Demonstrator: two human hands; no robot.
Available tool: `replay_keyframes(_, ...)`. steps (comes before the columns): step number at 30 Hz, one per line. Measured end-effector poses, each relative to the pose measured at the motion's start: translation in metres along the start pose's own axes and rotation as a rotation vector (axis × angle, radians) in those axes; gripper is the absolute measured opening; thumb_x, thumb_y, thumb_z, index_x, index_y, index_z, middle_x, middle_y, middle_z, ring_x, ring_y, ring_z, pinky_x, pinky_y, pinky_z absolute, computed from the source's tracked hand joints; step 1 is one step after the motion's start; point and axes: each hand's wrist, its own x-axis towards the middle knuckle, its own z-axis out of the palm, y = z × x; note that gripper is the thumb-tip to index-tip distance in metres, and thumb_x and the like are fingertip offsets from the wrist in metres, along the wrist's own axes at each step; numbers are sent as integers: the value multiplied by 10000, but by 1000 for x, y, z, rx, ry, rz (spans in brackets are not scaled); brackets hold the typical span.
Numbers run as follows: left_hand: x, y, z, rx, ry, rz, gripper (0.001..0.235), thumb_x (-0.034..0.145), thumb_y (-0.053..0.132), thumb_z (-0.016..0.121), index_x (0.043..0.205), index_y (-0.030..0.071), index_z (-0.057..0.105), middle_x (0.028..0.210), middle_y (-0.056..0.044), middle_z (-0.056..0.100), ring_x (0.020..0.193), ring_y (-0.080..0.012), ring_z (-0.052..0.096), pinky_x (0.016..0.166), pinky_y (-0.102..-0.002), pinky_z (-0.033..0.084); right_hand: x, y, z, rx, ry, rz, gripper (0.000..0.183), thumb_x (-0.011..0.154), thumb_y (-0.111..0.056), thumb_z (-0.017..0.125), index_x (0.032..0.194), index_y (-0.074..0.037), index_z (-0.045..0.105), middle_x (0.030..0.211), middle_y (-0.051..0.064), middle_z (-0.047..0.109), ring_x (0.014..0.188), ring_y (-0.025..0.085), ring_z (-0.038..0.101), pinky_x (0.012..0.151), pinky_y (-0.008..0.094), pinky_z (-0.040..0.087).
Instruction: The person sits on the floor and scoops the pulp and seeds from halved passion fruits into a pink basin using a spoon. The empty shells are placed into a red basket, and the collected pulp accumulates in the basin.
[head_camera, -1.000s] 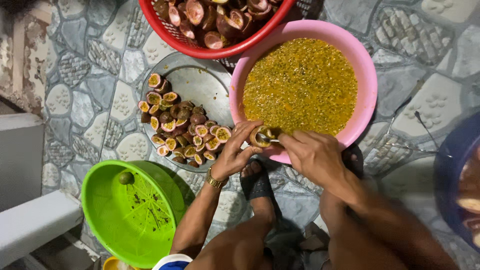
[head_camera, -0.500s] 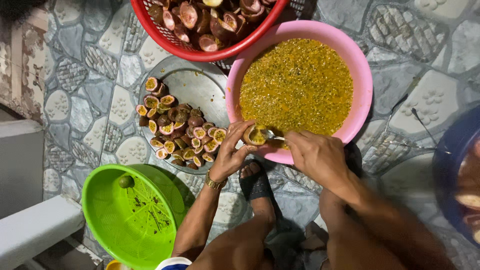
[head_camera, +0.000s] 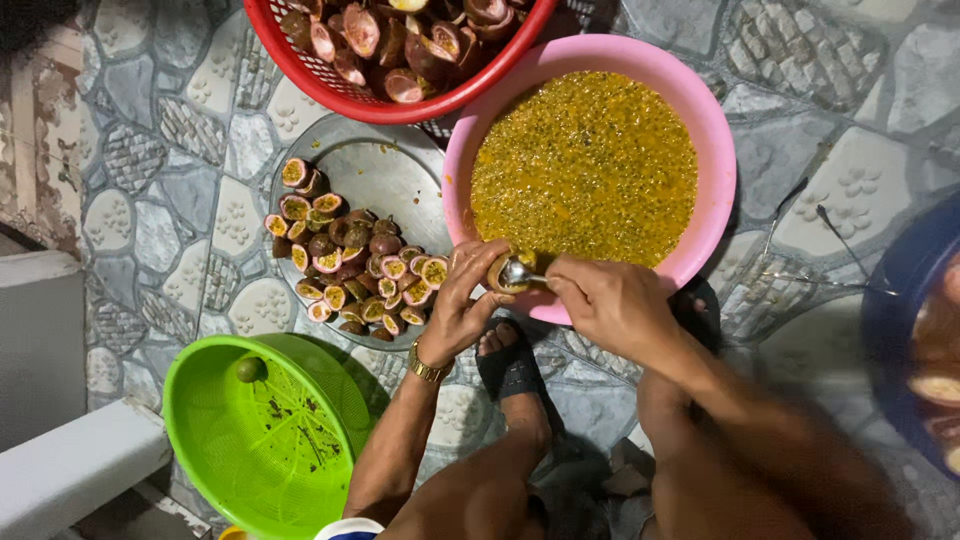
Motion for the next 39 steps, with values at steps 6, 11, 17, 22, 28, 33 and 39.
replay_keyframes(6, -4, -3, -7, 33, -11, -70, 600, 848, 208, 799, 1391, 44, 604, 1303, -147, 666, 1209, -376, 554, 1090, -517, 413, 4, 15, -15, -193, -31, -173, 144, 943, -208, 548, 974, -236, 686, 665, 65, 666, 660, 313, 706, 575, 429, 544)
replay_keyframes(11, -4, 4, -6, 34, -3, -91, 595, 856, 209, 801, 1398, 59, 606, 1297, -138, 666, 1208, -355, 547, 1090, -502, 411, 2, 38, 17, -145, 6, -273, 316, 972, -111, 507, 1137, -240, 745, 627, 26, 636, 549, 207, 626, 540, 315, 514)
replay_keyframes(17, -7, 7, -10, 36, -19, -139, 599, 860, 176, 795, 1409, 45, 593, 1302, -184, 664, 1206, -402, 560, 1081, -546, 413, -3, 40, 25, -312, 49, -346, 292, 982, -99, 555, 1173, -226, 735, 675, 30, 658, 545, 179, 629, 514, 290, 513)
replay_keyframes(22, -12, -3, -10, 61, -34, -160, 596, 866, 220, 793, 1406, 52, 603, 1298, -171, 673, 1220, -393, 577, 1089, -534, 409, -3, 71, 38, -212, 11, -360, 382, 962, -73, 570, 1306, -185, 694, 748, 124, 702, 676, 306, 728, 579, 430, 590)
replay_keyframes(28, -15, -4, -6, 123, -9, -109, 622, 830, 203, 816, 1390, 36, 604, 1229, -183, 684, 1130, -409, 577, 1048, -536, 412, -7, 36, 25, -143, 99, -156, 152, 1001, -241, 550, 1006, -254, 701, 658, -6, 586, 615, 223, 662, 562, 344, 524)
replay_keyframes(33, -22, -13, -2, 200, 30, -98, 619, 827, 188, 817, 1400, 74, 616, 1280, -138, 684, 1138, -357, 567, 1038, -499, 405, -4, 39, 24, -3, -312, 373, 207, 970, -398, 582, 1030, -281, 742, 802, 98, 748, 825, 394, 730, 731, 483, 547)
replay_keyframes(39, -24, -14, 3, 233, 45, -51, 632, 796, 206, 833, 1385, 97, 632, 1284, -123, 696, 1090, -349, 546, 1124, -525, 313, 15, -13, -21, 340, -278, 414, 208, 941, -270, 613, 1063, -198, 765, 821, 109, 754, 834, 284, 727, 839, 433, 536)
